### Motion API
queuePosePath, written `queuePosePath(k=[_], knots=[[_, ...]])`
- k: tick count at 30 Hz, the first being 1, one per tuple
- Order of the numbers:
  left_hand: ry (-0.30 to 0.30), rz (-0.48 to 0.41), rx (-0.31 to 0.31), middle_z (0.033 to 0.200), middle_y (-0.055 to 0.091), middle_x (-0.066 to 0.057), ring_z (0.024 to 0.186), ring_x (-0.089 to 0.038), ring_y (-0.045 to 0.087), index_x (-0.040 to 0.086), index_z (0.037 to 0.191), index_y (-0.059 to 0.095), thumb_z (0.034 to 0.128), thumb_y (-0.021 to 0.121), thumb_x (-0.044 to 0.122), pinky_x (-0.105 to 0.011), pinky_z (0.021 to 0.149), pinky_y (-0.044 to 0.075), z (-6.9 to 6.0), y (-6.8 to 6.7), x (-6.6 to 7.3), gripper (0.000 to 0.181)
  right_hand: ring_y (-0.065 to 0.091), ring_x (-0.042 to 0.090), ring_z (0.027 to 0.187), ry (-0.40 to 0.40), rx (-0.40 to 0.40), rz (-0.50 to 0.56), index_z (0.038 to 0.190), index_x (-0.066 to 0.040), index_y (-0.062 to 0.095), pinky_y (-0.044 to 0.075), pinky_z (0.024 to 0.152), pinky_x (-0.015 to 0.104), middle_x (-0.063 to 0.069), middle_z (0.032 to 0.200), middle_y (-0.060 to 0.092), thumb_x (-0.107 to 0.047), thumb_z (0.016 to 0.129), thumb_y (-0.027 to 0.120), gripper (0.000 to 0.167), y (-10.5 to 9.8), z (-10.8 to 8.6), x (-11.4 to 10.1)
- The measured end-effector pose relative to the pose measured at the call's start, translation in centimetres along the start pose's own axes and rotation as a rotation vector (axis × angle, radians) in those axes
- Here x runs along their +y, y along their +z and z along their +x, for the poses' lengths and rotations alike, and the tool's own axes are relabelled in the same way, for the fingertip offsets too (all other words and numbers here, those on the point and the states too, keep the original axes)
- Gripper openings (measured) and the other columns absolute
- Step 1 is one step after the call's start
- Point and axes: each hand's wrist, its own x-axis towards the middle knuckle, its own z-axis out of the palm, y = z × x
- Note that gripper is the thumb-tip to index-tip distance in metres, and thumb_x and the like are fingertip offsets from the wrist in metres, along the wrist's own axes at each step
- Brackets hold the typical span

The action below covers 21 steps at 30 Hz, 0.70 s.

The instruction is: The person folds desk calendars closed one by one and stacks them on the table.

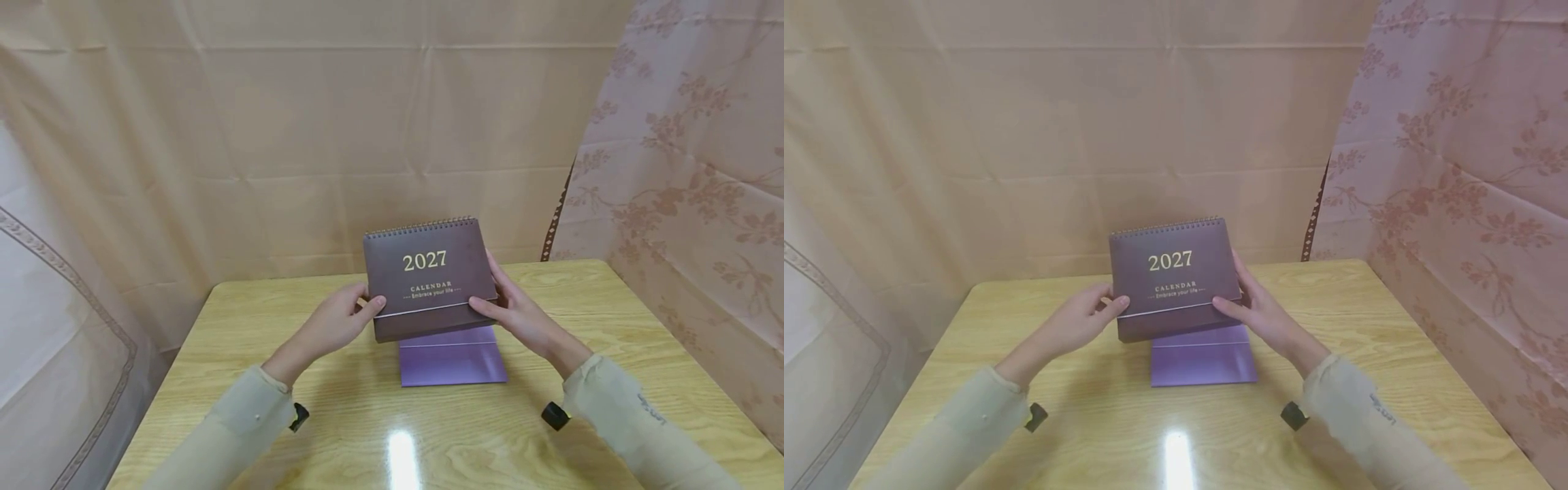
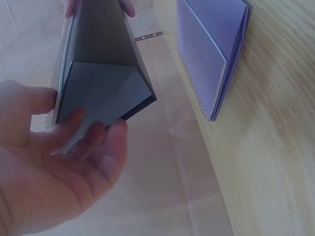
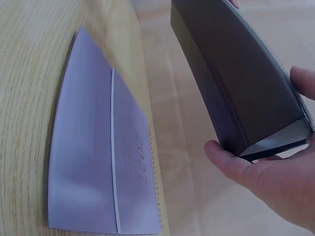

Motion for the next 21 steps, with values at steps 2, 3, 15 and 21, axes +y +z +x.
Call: queuePosePath(k=[2, 3, 15, 21], knots=[[0.006, 0.02, -0.009, 0.107, 0.069, -0.003, 0.081, -0.016, 0.064, 0.011, 0.119, 0.065, 0.1048, 0.056, 0.037, -0.035, 0.07, 0.052, -0.1, 0.0, 0.2, 0.031, 0.057, 0.03, 0.126, 0.005, 0.005, 0.011, 0.157, -0.054, 0.007, 0.052, 0.096, 0.036, 0.018, 0.159, 0.03, -0.014, 0.103, 0.061, 0.087, 0.1, 0.1, 0.1], [0.01, 0.026, -0.016, 0.112, 0.069, -0.004, 0.085, -0.016, 0.065, 0.011, 0.123, 0.064, 0.1049, 0.056, 0.036, -0.035, 0.073, 0.053, -0.2, 0.0, 0.4, 0.032, 0.058, 0.03, 0.125, 0.009, 0.008, 0.013, 0.157, -0.055, 0.007, 0.053, 0.096, 0.037, 0.018, 0.159, 0.03, -0.014, 0.103, 0.061, 0.087, 0.1, 0.1, 0.1], [0.113, 0.135, -0.017, 0.14, 0.058, -0.014, 0.122, -0.03, 0.06, 0.017, 0.155, 0.038, 0.1053, 0.054, 0.035, -0.048, 0.096, 0.051, -0.9, 0.2, 1.3, 0.055, 0.058, 0.024, 0.124, 0.026, 0.052, 0.041, 0.158, -0.053, 0.006, 0.053, 0.095, 0.035, 0.01, 0.166, 0.016, -0.016, 0.102, 0.063, 0.088, 0.4, 0.3, 0.3], [0.027, 0.137, -0.076, 0.157, 0.039, -0.018, 0.138, -0.038, 0.045, 0.017, 0.164, -0.001, 0.1068, 0.046, 0.046, -0.054, 0.112, 0.037, -1.0, 0.2, 1.2, 0.079, 0.059, 0.022, 0.122, 0.041, 0.073, 0.062, 0.159, -0.051, 0.006, 0.054, 0.093, 0.036, 0.014, 0.164, 0.02, -0.015, 0.102, 0.063, 0.088, 0.5, 0.4, 0.4]])
